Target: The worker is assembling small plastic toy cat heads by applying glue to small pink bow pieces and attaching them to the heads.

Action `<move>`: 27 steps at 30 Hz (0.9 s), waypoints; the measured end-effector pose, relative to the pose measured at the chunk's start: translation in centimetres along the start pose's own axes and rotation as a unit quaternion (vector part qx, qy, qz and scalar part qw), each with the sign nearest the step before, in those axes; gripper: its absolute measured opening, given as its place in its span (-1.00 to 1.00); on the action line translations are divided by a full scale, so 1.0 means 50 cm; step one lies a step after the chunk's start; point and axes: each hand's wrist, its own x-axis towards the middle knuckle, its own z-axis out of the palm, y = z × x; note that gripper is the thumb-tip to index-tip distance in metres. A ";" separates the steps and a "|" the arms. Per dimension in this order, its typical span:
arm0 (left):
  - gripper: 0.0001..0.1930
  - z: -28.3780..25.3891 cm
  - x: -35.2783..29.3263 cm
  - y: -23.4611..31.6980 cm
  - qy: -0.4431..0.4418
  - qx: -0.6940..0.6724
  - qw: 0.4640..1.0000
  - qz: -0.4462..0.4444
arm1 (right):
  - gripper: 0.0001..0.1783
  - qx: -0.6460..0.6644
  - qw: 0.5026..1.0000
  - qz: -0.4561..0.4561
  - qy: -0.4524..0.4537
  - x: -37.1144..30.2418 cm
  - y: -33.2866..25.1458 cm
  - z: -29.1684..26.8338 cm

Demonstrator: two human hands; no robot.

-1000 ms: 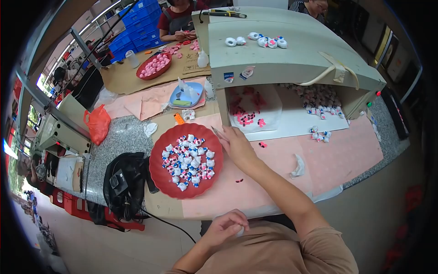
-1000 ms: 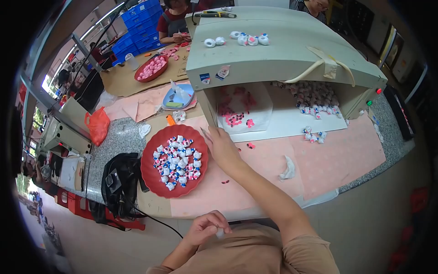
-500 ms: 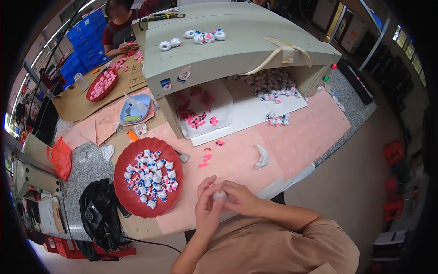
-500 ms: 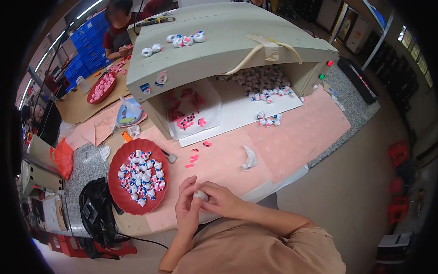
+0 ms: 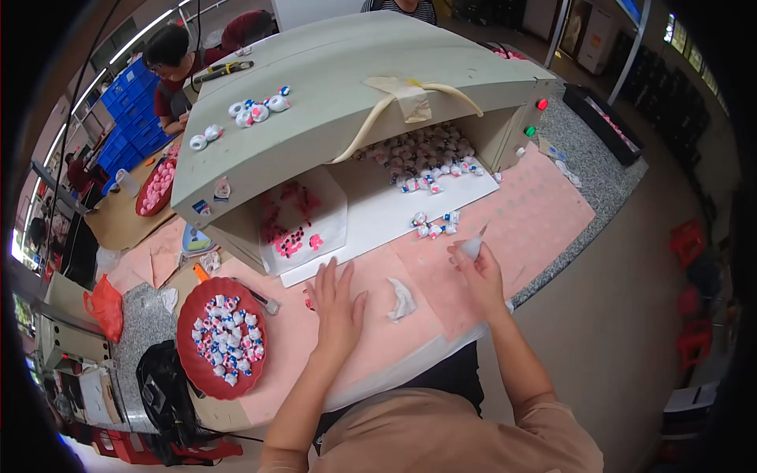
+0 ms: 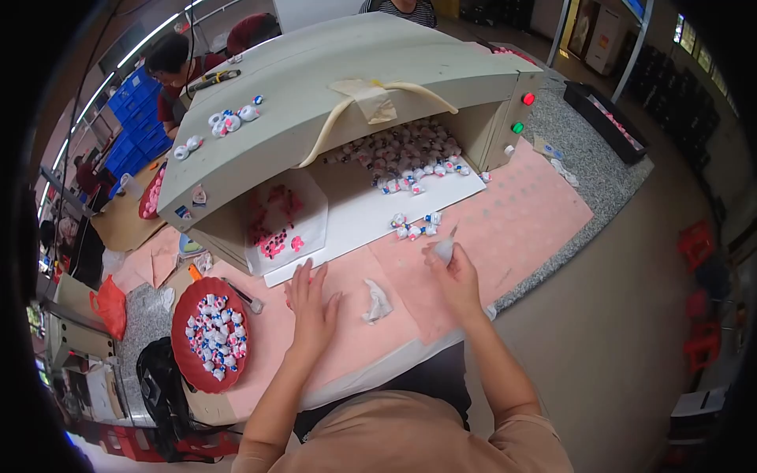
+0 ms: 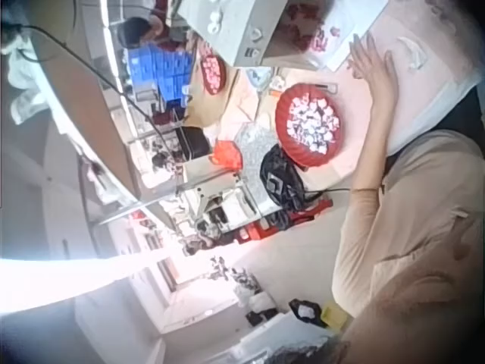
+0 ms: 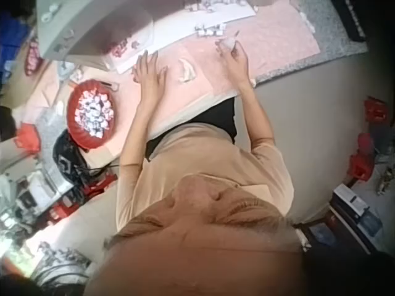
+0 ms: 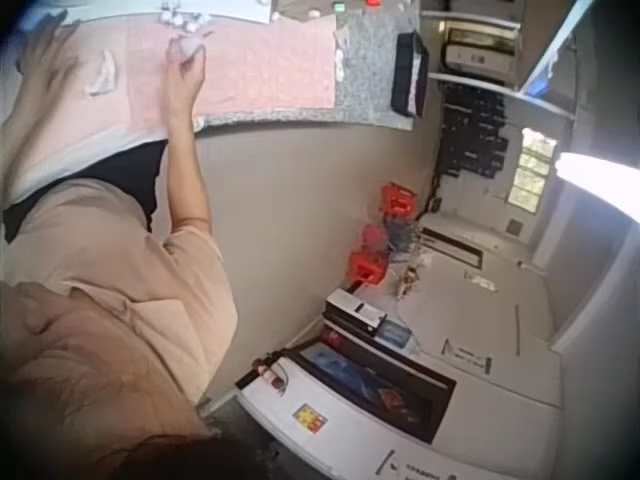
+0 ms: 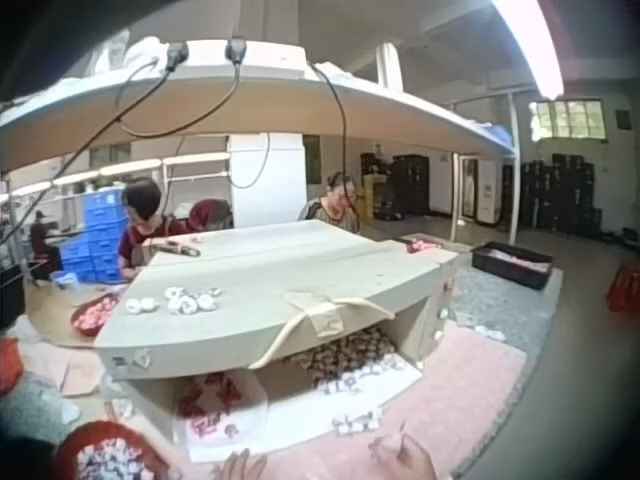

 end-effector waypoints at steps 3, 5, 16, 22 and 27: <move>-0.54 0.047 0.130 0.013 0.006 -0.150 0.985 0.088 | -0.77 -0.038 0.981 -0.009 -0.189 -0.054 0.016 0.037; -0.53 0.117 0.219 0.042 -0.007 -0.179 0.974 0.140 | -0.74 -0.174 0.935 -0.112 -0.288 -0.083 0.008 0.071; -0.77 0.198 0.246 0.022 -0.091 -0.175 0.963 0.183 | -0.71 -0.395 0.883 -0.208 -0.150 -0.084 -0.002 0.006; -0.74 0.194 0.213 0.005 -0.075 -0.172 0.959 0.213 | -0.73 -0.178 0.978 -0.104 0.028 -0.098 -0.012 -0.002; -0.58 0.182 0.186 0.002 -0.035 -0.296 0.941 0.161 | -0.74 -0.049 0.996 -0.072 0.023 -0.107 0.022 0.052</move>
